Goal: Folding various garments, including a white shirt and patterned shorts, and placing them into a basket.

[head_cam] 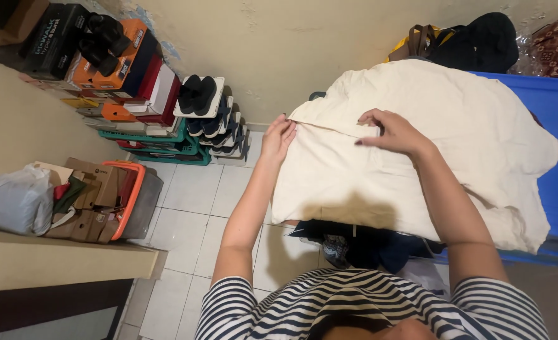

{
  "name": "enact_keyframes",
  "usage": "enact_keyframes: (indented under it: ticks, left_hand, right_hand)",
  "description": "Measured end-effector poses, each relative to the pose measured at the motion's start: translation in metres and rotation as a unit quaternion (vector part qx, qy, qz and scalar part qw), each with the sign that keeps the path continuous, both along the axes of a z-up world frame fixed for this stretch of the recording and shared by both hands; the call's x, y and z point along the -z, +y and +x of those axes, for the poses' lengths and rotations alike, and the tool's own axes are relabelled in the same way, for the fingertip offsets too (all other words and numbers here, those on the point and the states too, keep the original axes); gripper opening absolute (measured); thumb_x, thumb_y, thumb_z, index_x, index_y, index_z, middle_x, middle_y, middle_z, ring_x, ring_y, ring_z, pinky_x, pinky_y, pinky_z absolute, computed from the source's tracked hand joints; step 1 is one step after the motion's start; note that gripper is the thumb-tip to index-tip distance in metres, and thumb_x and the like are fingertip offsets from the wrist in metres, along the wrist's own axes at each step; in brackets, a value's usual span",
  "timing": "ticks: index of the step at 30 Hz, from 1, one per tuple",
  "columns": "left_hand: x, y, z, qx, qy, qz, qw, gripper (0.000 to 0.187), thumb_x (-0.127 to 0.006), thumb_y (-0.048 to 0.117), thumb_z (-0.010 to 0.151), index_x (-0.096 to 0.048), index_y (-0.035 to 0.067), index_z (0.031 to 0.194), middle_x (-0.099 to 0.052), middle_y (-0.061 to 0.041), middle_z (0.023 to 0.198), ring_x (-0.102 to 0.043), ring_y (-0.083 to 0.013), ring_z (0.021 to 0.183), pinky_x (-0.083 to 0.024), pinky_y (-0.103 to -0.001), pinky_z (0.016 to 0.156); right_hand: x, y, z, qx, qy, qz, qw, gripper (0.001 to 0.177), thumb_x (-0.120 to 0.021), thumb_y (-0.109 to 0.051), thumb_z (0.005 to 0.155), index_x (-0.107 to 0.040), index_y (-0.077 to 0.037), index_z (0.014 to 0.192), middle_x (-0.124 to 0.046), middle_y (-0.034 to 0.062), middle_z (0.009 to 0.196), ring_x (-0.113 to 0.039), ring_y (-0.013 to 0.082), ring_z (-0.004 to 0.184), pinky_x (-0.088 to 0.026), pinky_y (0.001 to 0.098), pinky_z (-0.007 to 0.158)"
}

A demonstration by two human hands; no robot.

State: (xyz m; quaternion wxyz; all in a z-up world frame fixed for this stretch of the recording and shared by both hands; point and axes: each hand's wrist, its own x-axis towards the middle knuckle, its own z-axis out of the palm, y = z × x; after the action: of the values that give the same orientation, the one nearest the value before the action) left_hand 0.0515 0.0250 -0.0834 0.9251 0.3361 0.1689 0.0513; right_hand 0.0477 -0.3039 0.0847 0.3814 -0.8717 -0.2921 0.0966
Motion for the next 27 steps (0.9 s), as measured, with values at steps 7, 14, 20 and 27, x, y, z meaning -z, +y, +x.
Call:
enact_keyframes:
  ticks: [7,14,20,27]
  left_hand:
    - [-0.044,-0.025,-0.030,-0.087,-0.049,0.513,0.852,0.039,-0.066,-0.002,0.085,-0.063,0.001,0.124,-0.063,-0.011,0.121,-0.065,-0.0204,0.101,-0.055,-0.028,0.088]
    - [-0.040,-0.006,-0.021,-0.101,-0.058,0.620,0.776,0.014,-0.072,0.009,0.091,-0.074,0.003,0.105,-0.071,-0.007,0.096,-0.067,-0.0159,0.083,-0.055,-0.029,0.076]
    - [-0.067,0.004,-0.037,-0.023,-0.112,0.629,0.769,0.020,-0.071,0.006,0.086,-0.067,0.002,0.106,-0.069,-0.007,0.093,-0.063,-0.0165,0.083,-0.053,-0.028,0.076]
    - [-0.055,0.004,-0.078,-0.143,-0.226,0.705,0.657,0.024,-0.066,0.000,0.090,-0.058,0.005,0.113,-0.059,-0.013,0.115,-0.063,-0.0234,0.097,-0.055,-0.029,0.081]
  right_hand:
    - [-0.003,-0.003,-0.009,0.013,0.034,0.040,0.999,0.049,-0.085,-0.018,0.072,-0.063,-0.007,0.114,-0.061,0.0045,0.106,-0.054,0.0148,0.088,-0.049,0.0295,0.079]
    - [0.011,-0.012,0.003,0.087,0.077,0.060,0.991,0.019,-0.075,-0.020,0.089,-0.076,-0.003,0.098,-0.070,0.0031,0.085,-0.061,0.0106,0.074,-0.050,0.0264,0.069]
    - [-0.006,-0.010,-0.007,0.045,0.089,0.049,0.994,0.029,-0.078,-0.021,0.084,-0.076,-0.008,0.109,-0.065,0.0027,0.083,-0.055,0.0106,0.074,-0.048,0.0263,0.068]
    - [0.009,-0.021,-0.019,0.003,-0.039,-0.060,0.997,0.025,-0.078,-0.023,0.087,-0.077,-0.007,0.105,-0.069,0.0054,0.099,-0.062,0.0181,0.078,-0.052,0.0318,0.072]
